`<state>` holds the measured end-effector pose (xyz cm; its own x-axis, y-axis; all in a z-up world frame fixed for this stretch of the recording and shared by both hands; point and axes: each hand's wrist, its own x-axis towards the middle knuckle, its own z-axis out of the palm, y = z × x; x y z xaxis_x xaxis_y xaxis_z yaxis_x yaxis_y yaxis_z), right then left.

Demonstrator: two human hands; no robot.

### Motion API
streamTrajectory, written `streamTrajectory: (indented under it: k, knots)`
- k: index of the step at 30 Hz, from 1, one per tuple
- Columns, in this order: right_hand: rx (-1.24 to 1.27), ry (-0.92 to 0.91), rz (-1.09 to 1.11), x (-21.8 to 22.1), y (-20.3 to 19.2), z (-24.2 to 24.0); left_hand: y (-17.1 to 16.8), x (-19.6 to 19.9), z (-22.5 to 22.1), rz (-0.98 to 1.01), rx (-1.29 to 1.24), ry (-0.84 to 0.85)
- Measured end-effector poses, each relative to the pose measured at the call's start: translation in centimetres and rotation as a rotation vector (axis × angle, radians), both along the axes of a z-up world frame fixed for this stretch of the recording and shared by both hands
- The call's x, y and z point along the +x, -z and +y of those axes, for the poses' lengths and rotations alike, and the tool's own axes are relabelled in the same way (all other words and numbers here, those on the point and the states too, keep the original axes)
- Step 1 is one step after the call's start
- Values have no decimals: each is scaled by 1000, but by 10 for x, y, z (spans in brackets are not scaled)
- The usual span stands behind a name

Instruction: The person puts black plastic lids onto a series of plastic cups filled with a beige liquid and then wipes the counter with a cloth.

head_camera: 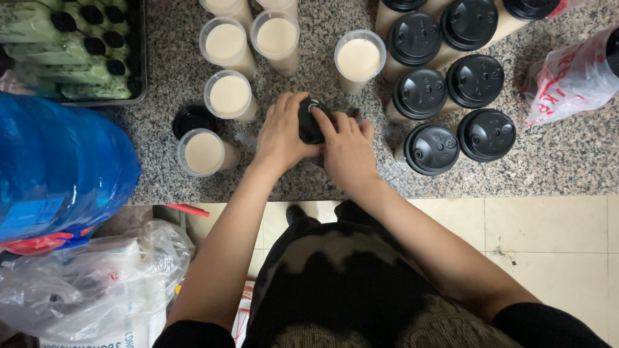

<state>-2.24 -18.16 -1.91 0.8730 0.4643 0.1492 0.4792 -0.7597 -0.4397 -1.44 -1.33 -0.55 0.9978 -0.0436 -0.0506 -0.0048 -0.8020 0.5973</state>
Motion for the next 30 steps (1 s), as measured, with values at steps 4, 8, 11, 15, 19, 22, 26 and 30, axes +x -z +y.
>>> streamTrajectory:
  k: [4,8,11,15,19,22,26,30]
  knots:
    - [-77,53,39,-1,6,11,1,0,1,68,4,-20]
    - [-18,75,-28,-6,2,14,-1,-2,3,82,-18,-42]
    - [179,100,-29,-13,-3,8,-2,0,7,75,-40,9]
    - [453,189,198,-3,-3,-4,-2,6,17,143,-32,149]
    - [359,53,169,12,2,-7,-3,11,21,182,-57,244]
    - [283,-8,150,16,5,-10,-4,12,21,205,-51,253]
    - [269,35,179,4,14,-25,-6,9,21,217,-52,227]
    - [271,159,218,-12,41,-46,-8,8,23,209,-71,216]
